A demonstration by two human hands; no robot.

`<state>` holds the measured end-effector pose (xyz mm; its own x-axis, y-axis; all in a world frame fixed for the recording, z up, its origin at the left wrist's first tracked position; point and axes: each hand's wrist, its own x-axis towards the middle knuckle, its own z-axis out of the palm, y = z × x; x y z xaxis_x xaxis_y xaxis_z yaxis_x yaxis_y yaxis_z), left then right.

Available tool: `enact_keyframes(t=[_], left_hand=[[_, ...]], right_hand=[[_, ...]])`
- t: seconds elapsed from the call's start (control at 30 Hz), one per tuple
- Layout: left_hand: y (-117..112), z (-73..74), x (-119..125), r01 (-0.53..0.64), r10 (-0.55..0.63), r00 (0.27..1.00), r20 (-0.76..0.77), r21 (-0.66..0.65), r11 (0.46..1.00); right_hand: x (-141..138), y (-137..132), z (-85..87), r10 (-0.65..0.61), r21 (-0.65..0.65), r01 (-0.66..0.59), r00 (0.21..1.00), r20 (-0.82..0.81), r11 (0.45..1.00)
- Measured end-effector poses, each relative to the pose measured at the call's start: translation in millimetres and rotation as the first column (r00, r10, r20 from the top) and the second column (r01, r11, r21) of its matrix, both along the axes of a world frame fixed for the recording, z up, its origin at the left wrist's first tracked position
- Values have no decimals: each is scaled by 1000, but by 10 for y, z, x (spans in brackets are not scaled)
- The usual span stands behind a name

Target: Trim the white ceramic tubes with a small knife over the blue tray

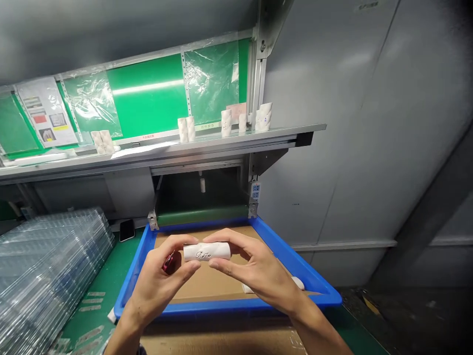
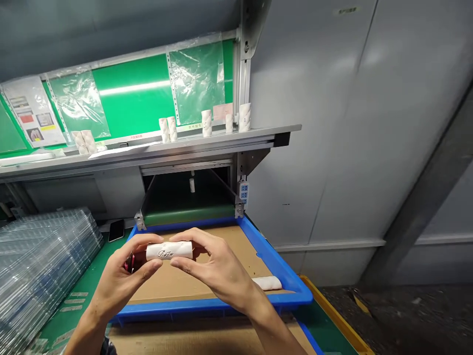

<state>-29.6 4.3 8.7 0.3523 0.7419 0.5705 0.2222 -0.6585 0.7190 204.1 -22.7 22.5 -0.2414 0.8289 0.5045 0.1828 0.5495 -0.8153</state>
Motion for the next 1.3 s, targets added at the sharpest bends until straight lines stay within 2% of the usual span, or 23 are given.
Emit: enact_keyframes(t=[0.13,0.37,0.53,0.73,0.9,1.07,1.3], left_hand=[[23,14,-11,11,-10,999,-33,40,999],[58,15,-69,25,-22,999,-26,98,995],[77,13,-76,25,-16,998,-63,136,990],[73,-5,-85,14,-5,999,-38,244,970],[64,2,-86,56,-38,997,-63,317,947],[61,33,-80,50,-13,995,-98,388,920],[47,74,-115,41,2,994,-112,382,923]], right_hand=[[10,-10,-23,-9,8,9,1000,-15,1000],[16,38,-53,107,-26,-112,985,-134,993],[17,-9,-29,101,15,-100,990,-100,995],[10,-50,-37,161,30,-158,979,-122,987],[-13,-35,-73,159,18,-159,970,-184,987],[-29,-26,-62,142,9,-142,971,-192,990],[-48,-21,-107,131,0,-133,973,-188,991]])
